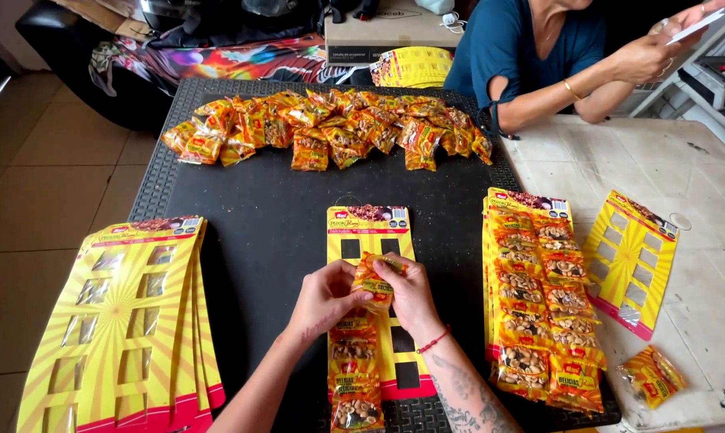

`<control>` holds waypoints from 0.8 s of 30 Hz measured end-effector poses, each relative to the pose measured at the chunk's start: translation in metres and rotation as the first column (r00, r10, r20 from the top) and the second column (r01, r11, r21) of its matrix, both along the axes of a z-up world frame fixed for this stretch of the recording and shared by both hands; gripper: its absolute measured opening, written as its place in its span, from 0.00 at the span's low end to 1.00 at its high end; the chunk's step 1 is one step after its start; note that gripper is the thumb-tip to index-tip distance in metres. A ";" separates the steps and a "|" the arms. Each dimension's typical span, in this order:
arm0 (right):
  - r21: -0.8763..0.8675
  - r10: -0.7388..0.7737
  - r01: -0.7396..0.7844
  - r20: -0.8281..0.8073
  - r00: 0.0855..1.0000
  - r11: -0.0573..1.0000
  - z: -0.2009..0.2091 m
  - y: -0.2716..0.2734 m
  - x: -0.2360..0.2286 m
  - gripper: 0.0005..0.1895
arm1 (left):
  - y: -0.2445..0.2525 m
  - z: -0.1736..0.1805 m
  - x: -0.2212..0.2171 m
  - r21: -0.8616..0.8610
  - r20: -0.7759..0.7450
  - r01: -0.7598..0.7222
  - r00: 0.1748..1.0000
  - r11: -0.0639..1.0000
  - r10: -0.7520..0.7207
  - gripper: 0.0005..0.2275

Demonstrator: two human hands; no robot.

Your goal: The person organizes individual snack bags by sliding them into the slots of yellow display cards on a table.

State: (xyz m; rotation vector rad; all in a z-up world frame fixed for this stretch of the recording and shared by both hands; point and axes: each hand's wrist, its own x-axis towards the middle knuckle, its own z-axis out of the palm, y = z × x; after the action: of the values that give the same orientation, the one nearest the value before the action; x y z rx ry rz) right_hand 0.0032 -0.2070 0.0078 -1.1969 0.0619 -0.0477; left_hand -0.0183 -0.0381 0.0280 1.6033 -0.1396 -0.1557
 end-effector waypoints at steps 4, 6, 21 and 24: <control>0.018 0.008 -0.008 -0.013 1.000 1.000 0.008 -0.006 0.001 0.06 | 0.009 -0.001 0.008 0.000 0.099 -0.160 0.982 0.987 0.160 0.18; -0.090 0.019 -0.017 0.024 1.000 0.996 0.011 -0.008 0.000 0.12 | 0.016 -0.009 0.015 -0.166 0.107 -0.295 0.943 0.941 0.315 0.16; -0.601 0.208 -0.162 0.006 0.978 0.783 0.010 0.000 -0.008 0.04 | 0.028 0.010 0.008 0.278 0.060 -0.057 0.997 0.959 0.042 0.18; -0.679 0.089 -0.003 0.092 0.992 0.735 -0.035 -0.004 0.015 0.05 | 0.025 -0.002 0.015 0.305 0.179 -0.186 0.974 0.934 0.136 0.17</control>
State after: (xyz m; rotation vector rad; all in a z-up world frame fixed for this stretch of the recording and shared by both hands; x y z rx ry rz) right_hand 0.0178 -0.2107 -0.0276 -1.9357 -0.1030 -0.1044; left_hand -0.0031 -0.0126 0.0255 1.9442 -0.1046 0.0802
